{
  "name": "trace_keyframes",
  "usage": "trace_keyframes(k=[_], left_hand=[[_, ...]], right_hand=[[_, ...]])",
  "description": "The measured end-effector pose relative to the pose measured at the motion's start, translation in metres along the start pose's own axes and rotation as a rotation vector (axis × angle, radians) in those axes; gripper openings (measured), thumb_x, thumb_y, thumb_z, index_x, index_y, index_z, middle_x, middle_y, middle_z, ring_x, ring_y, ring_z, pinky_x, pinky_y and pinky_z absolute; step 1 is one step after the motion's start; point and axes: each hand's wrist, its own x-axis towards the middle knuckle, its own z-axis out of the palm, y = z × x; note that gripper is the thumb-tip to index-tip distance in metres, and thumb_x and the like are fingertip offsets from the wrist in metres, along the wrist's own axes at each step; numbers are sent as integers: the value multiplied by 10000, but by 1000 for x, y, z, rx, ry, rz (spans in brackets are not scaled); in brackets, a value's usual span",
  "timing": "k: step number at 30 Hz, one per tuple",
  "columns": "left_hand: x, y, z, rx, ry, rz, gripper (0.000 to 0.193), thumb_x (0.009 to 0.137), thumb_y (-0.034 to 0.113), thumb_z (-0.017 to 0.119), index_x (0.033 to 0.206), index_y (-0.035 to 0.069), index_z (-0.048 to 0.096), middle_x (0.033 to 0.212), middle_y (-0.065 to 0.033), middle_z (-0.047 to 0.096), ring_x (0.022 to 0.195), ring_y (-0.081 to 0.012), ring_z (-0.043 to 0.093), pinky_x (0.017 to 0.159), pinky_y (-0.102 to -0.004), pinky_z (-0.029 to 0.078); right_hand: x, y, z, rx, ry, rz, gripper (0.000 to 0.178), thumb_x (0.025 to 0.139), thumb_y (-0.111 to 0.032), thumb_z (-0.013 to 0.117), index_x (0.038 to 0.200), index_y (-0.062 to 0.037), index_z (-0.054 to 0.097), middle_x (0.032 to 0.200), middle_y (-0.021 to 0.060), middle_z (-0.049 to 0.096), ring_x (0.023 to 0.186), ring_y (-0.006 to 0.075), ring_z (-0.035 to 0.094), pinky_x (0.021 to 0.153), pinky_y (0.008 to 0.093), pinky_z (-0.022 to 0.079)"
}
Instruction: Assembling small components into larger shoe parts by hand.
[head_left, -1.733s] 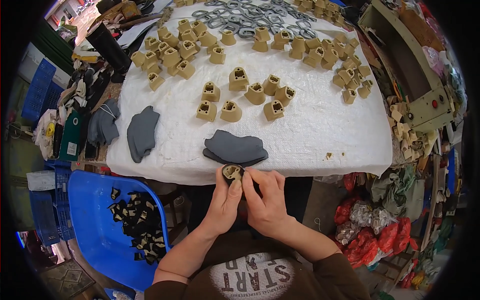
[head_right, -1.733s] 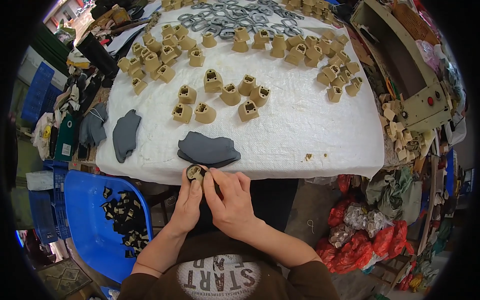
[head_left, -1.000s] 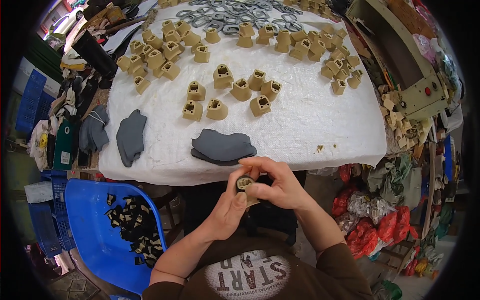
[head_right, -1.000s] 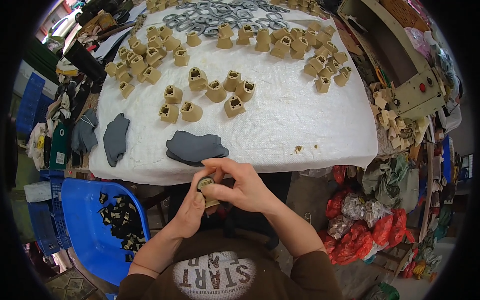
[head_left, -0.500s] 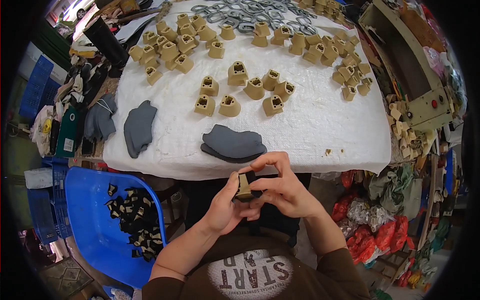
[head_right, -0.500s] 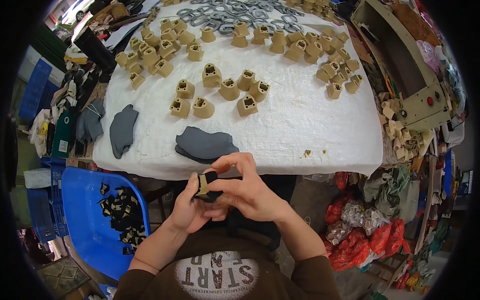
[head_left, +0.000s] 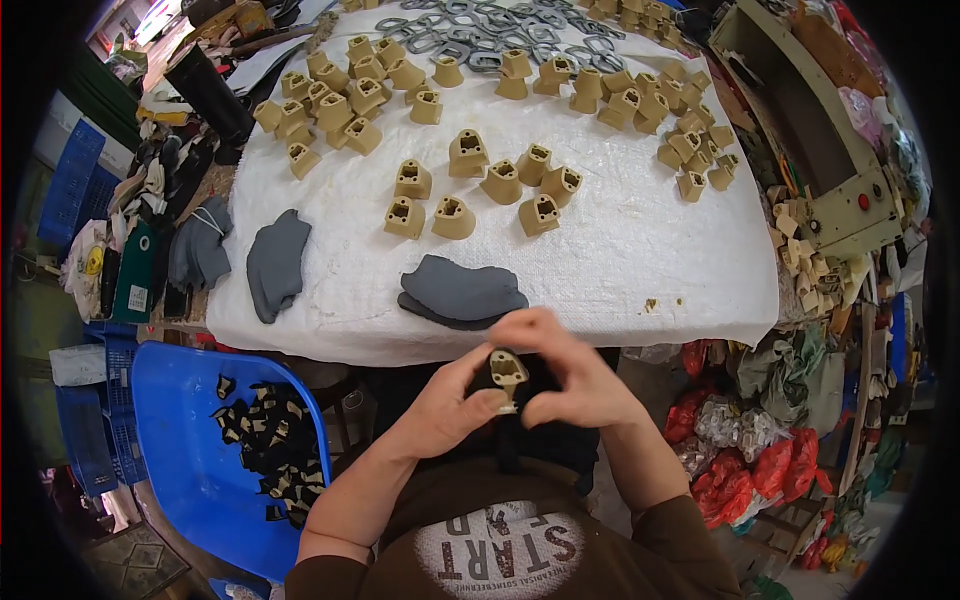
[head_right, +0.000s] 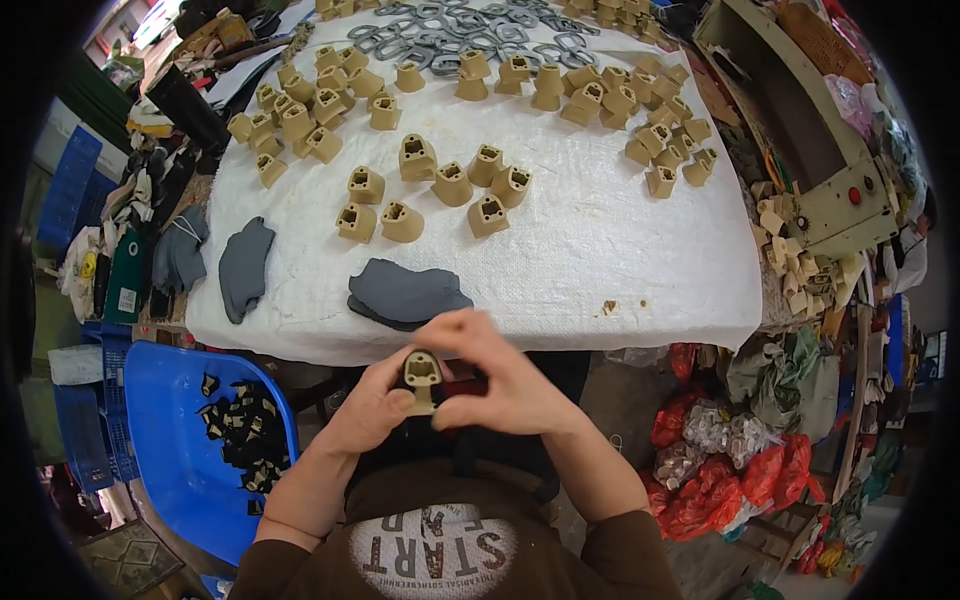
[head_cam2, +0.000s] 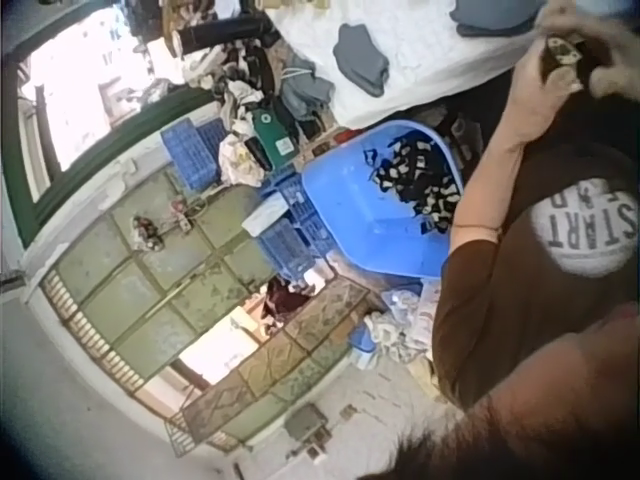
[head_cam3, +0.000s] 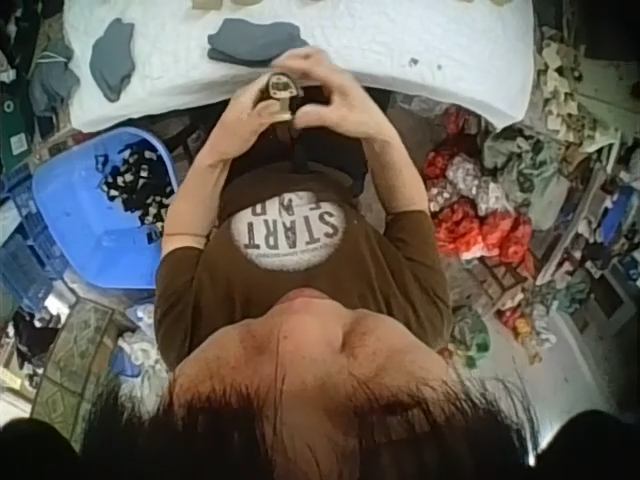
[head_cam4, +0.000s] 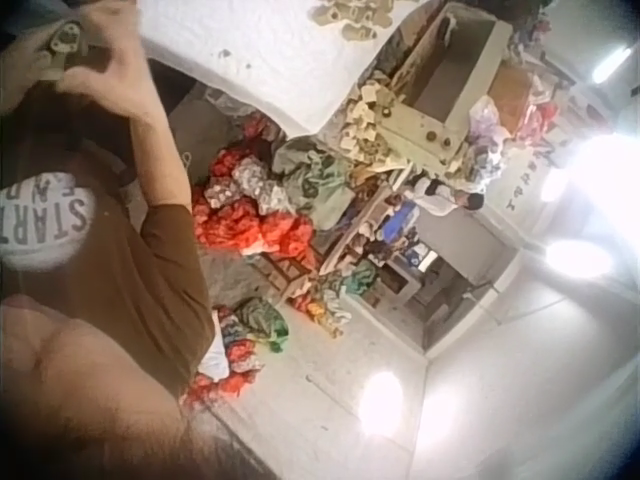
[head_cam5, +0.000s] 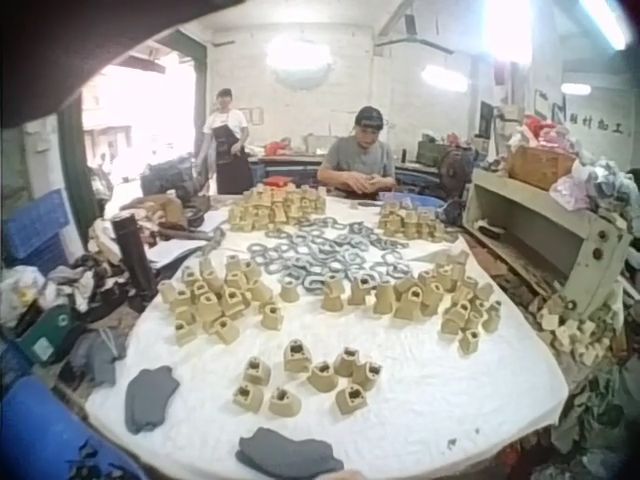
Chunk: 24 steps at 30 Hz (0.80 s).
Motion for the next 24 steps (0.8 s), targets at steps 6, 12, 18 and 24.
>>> trace_keyframes(k=[6,12,18,24], left_hand=[[-1,-8,5,-179,70,147,733,922,530,425,1360,-42,288,1336,-138,389,1250,-198,374,1046,-315,272],[3,-1,21,-475,238,25,505,864,304,521,1239,-3,382,1159,-114,476,1091,-177,496,954,-321,406],[2,-12,40,-428,460,94,339,832,217,447,1121,40,443,1020,-79,500,862,-124,537,735,-267,484],[2,-12,44,-446,421,69,378,880,248,511,1170,31,405,919,-41,493,703,-81,471,588,-228,410]], right_hand=[[5,-8,6,-254,6,-140,536,685,-117,778,1172,-74,559,1265,131,395,1184,293,399,1000,381,329],[2,-7,14,-225,-20,-71,568,731,-180,732,1246,-72,517,1311,140,382,1174,273,378,986,361,327],[1,4,31,127,18,-106,411,862,-119,504,1260,-16,493,1271,136,424,1208,259,365,1036,373,267],[-3,9,35,206,149,21,272,921,-177,450,1085,-3,579,1184,105,453,1053,180,470,921,327,391]])
